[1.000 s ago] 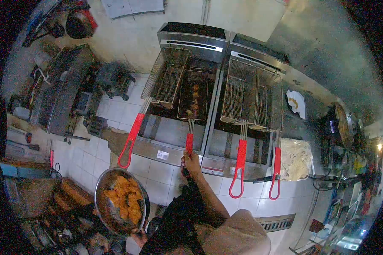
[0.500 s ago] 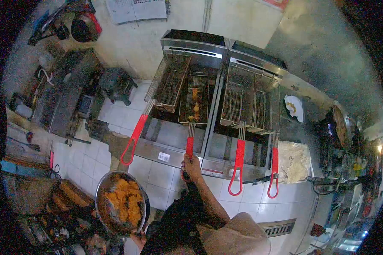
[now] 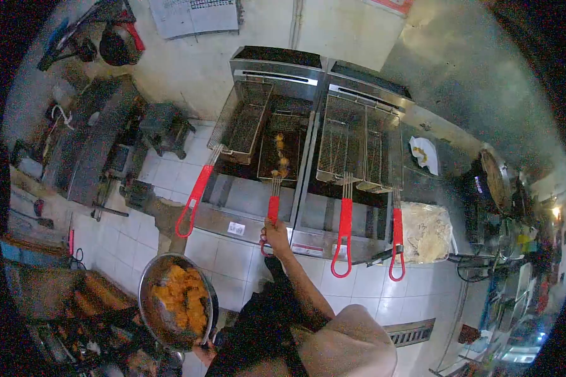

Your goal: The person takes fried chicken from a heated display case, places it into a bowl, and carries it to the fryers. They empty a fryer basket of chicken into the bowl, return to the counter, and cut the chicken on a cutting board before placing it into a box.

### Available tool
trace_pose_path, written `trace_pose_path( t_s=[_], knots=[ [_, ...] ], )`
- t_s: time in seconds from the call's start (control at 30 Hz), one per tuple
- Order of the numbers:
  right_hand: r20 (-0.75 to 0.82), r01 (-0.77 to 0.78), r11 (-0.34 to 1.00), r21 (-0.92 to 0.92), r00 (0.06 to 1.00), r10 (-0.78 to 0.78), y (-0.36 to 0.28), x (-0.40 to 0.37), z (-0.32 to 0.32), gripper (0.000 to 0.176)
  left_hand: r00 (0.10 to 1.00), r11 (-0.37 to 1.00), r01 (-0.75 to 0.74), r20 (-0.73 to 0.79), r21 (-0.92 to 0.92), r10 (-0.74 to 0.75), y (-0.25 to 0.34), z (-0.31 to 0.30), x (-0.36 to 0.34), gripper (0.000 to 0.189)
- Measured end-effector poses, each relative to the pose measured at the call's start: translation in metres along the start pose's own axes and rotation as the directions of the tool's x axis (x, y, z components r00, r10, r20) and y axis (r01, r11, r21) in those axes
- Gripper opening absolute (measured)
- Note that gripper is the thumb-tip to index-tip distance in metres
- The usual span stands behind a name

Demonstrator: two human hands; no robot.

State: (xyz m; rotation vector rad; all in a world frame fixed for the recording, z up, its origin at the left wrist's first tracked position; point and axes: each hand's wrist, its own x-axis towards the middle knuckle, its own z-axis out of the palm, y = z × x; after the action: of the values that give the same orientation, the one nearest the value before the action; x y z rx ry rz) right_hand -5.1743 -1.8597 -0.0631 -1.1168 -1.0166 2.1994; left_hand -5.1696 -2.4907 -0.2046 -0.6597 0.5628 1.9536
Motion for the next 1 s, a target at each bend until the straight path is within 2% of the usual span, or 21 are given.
trace_pose_path(
  t_s=[0.03,0.07,0.1,0.13,0.27,0.33,0.43,0.53,0.6,0.63,0.67,0.7,0.73,0.8,0.87,0.93,1.0],
  knots=[
    [-0.023,-0.011,1.000,0.004,1.000,0.011,-0.003,-0.001,0.002,0.026,0.993,0.985,0.099,-0.054,-0.140,-0.107,0.001,-0.003,0.001,0.047],
    [-0.016,-0.011,1.000,-0.007,1.000,0.011,-0.002,-0.001,0.001,0.027,0.983,0.993,-0.118,-0.144,-0.027,0.113,-0.007,-0.007,0.002,0.046],
    [-0.008,-0.010,1.000,-0.015,1.000,0.010,0.000,0.001,-0.001,0.027,0.920,0.942,-0.319,-0.204,0.105,0.335,-0.016,-0.019,0.007,0.044],
    [0.001,-0.008,1.000,-0.022,1.000,0.008,0.002,0.002,-0.002,0.027,0.807,0.835,-0.493,-0.230,0.245,0.544,-0.020,-0.030,0.009,0.043],
    [-0.004,-0.010,1.000,-0.010,1.000,0.010,0.000,-0.001,-0.001,0.029,0.942,0.942,-0.335,-0.015,-0.031,0.335,-0.018,0.023,0.001,0.035],
    [-0.003,0.018,1.000,-0.019,1.000,-0.018,-0.010,-0.013,0.007,0.030,0.961,0.965,-0.242,0.109,-0.101,0.253,-0.017,0.026,0.001,0.034],
    [-0.006,0.076,0.997,-0.007,0.997,-0.076,-0.016,-0.027,0.013,0.030,0.944,0.981,-0.081,0.302,-0.175,0.132,-0.015,0.037,0.000,0.033],
    [-0.002,0.080,0.997,0.014,0.997,-0.080,-0.020,-0.039,0.015,0.029,0.987,0.984,-0.024,0.155,-0.174,0.052,-0.017,0.078,-0.008,0.035],
    [-0.014,0.089,0.996,-0.022,0.996,-0.090,-0.022,-0.044,0.017,0.027,0.981,0.965,0.098,0.185,-0.242,-0.053,-0.009,0.064,-0.001,0.031],
    [-0.019,0.094,0.995,-0.040,0.995,-0.095,-0.024,-0.047,0.018,0.026,0.987,0.994,-0.111,0.117,-0.012,0.111,-0.012,0.063,0.003,0.030],
    [-0.020,0.098,0.994,-0.043,0.995,-0.099,-0.028,-0.052,0.020,0.026,0.961,0.929,-0.275,0.045,0.246,0.272,-0.015,0.060,0.006,0.029],
    [-0.021,0.103,0.994,-0.044,0.994,-0.104,-0.035,-0.061,0.023,0.025,0.769,0.490,-0.502,0.109,0.712,0.630,-0.032,0.067,0.012,0.028],
    [-0.022,0.109,0.993,-0.045,0.994,-0.110,-0.040,-0.067,0.025,0.024,0.487,-0.157,-0.415,0.365,0.896,0.794,-0.041,0.072,0.018,0.027],
    [-0.017,0.117,0.993,-0.034,0.993,-0.117,-0.042,-0.075,0.026,0.023,0.588,0.298,-0.455,0.032,0.839,0.808,-0.038,0.082,0.023,0.026],
    [-0.006,0.130,0.991,-0.025,0.991,-0.130,-0.046,-0.082,0.026,0.022,0.545,0.262,-0.440,0.023,0.859,0.838,-0.047,0.089,0.021,0.024],
    [0.014,0.149,0.989,-0.012,0.989,-0.149,-0.058,-0.088,0.030,0.022,0.357,-0.266,-0.316,0.374,0.911,0.856,-0.066,0.092,0.015,0.023],
    [0.001,0.124,0.992,-0.029,0.992,-0.124,-0.075,-0.091,0.037,0.021,0.453,0.018,-0.442,0.206,0.897,0.867,-0.051,0.087,0.016,0.023]
  ],
)
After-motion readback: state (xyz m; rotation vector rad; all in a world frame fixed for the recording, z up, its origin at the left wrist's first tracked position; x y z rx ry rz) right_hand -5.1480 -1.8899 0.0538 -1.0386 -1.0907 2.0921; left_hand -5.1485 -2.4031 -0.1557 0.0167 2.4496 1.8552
